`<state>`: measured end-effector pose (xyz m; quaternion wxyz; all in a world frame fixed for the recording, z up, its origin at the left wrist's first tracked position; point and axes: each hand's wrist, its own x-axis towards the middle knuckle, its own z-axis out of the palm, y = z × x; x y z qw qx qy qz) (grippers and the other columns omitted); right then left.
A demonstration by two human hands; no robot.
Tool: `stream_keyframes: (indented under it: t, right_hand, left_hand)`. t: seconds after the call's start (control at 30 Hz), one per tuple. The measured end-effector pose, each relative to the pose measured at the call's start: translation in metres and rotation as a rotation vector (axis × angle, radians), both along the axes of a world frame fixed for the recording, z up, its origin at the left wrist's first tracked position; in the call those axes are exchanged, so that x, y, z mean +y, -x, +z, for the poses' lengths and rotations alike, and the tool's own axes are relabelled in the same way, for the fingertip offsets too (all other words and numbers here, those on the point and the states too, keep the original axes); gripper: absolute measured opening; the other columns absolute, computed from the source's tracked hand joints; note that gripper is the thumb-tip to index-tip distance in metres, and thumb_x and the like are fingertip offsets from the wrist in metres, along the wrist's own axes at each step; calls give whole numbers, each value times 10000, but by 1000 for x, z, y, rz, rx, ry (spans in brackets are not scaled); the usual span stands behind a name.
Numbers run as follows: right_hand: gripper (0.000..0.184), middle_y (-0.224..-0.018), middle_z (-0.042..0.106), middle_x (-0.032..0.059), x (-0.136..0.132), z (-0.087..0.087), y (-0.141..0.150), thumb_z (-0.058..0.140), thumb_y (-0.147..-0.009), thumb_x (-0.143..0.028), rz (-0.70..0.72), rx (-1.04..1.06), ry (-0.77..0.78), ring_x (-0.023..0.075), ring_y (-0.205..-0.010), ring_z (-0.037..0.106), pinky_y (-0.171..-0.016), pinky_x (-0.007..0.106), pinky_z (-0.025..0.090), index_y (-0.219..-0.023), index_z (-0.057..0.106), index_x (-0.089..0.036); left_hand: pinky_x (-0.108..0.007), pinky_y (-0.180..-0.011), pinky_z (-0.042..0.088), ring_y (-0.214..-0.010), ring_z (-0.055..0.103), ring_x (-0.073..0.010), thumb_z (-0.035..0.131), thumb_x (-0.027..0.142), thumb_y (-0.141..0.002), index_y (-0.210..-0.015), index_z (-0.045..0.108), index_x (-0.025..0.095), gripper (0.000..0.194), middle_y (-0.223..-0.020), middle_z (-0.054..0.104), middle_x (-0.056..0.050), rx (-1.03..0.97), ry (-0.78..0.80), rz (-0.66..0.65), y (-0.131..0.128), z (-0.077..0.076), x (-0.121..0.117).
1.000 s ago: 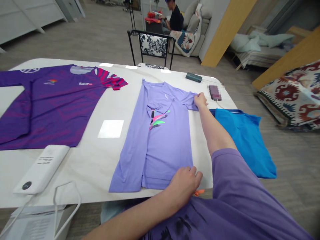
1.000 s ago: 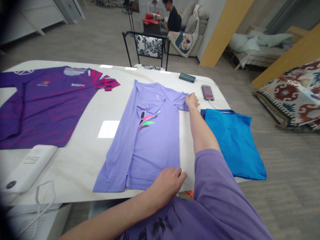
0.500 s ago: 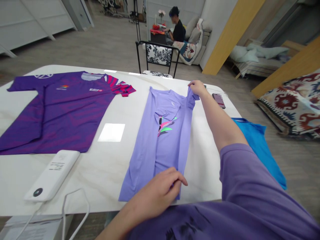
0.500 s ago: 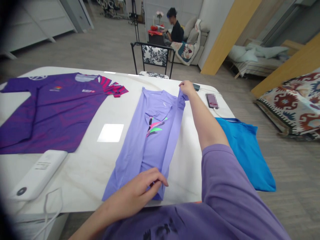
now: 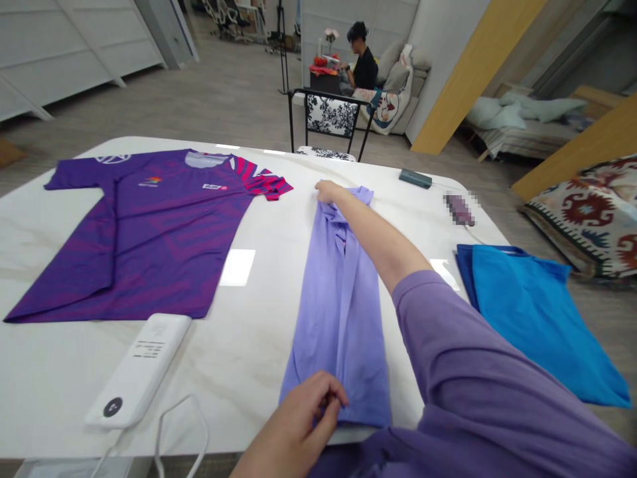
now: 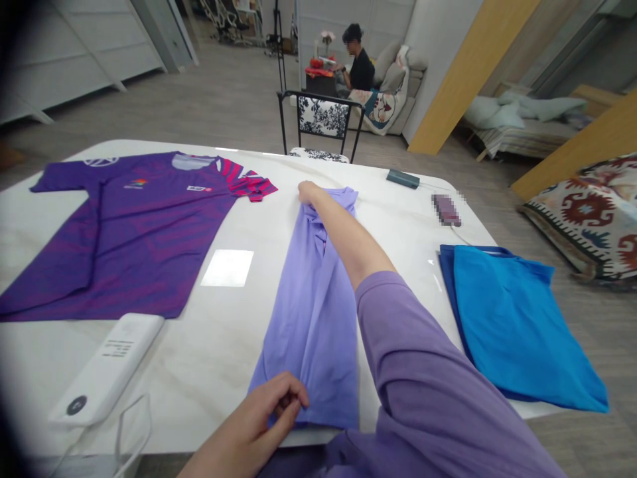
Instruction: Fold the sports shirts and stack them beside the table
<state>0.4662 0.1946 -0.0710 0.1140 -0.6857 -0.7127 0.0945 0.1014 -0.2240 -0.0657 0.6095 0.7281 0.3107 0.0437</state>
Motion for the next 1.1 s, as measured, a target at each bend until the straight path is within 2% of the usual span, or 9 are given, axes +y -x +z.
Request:
stream_keyframes:
  t: [0.17,0.27,0.37,0.5,0.67,0.77,0.87,1.0,1.1]
  right_hand:
    - [752,-1714,565,232,4,-16,16,716,-959,-255,46,-14,83,363,-1614,518,-1400,500,350,-1659,567,-27]
    - [861,-1742,500,224,2,-21,4,707,-1006,-330,39,76,11,350,-1581,539,-1387,512,380,-1779,406,-100]
    - [622,-1574,616,220,-7,-21,-34,603,-1063,-328,-97,138,-166,339,-1430,632,-1327,532,453,-1646,572,-111]
    - [352,-1259,745,186,-39,-22,-121,603,-1006,-279,-283,138,-290,364,-1250,665,-1227,581,518,-1291,769,-154]
    - [369,-1290,712,180,-84,-36,-210,681,-853,-200,-246,166,-253,336,-1183,668,-1151,524,565,-1195,807,-150]
    - [472,-1384,661,197,-90,-48,-227,761,-813,-255,-171,236,-214,307,-1110,665,-1022,481,616,-1268,808,-137]
    - [399,-1376,668,190,-79,-56,-233,748,-825,-277,-97,278,-223,286,-1093,660,-998,447,609,-1196,817,-147]
    - [184,-1164,750,112,-57,-57,-246,659,-812,-234,-105,386,-229,245,-982,643,-978,399,571,-958,758,-185]
    - [123,-938,741,51,-43,-55,-258,588,-838,-252,-192,549,-207,201,-829,581,-824,332,541,-897,684,-205]
  left_hand:
    - [-322,-850,545,-935,723,-206,566,313,-1082,-1152,757,304,203,-1064,767,-19,33,-30,-58,6,-5,1]
    - [-345,-816,546,-905,753,-232,606,409,-1100,-1312,729,326,260,-996,784,-8,101,-20,-22,4,-4,2]
    - [-407,-752,531,-848,761,-290,588,495,-1118,-1398,680,293,358,-903,763,-22,252,-188,60,-1,-8,3]
    - [-504,-872,582,-996,757,-335,578,422,-1130,-1209,730,267,231,-1074,766,-95,219,-540,148,-10,-20,13]
    - [-557,-1032,612,-1225,709,-343,678,393,-1096,-1421,689,274,346,-1360,720,-121,97,-759,116,-46,-25,35]
    - [-593,-1048,618,-1271,698,-389,758,459,-1044,-1567,638,237,581,-1444,690,-169,178,-871,152,-76,-29,42]
    - [-640,-1102,602,-1370,659,-448,853,505,-949,-1702,554,252,849,-1513,662,-205,239,-974,192,-93,-41,40]
    - [-648,-1142,597,-1540,571,-443,823,507,-937,-1807,417,352,973,-1696,580,-166,257,-1063,161,-90,-57,32]
    - [-616,-1132,620,-1627,515,-403,789,508,-945,-1848,324,370,1025,-1813,472,-127,267,-1117,118,-82,-62,29]
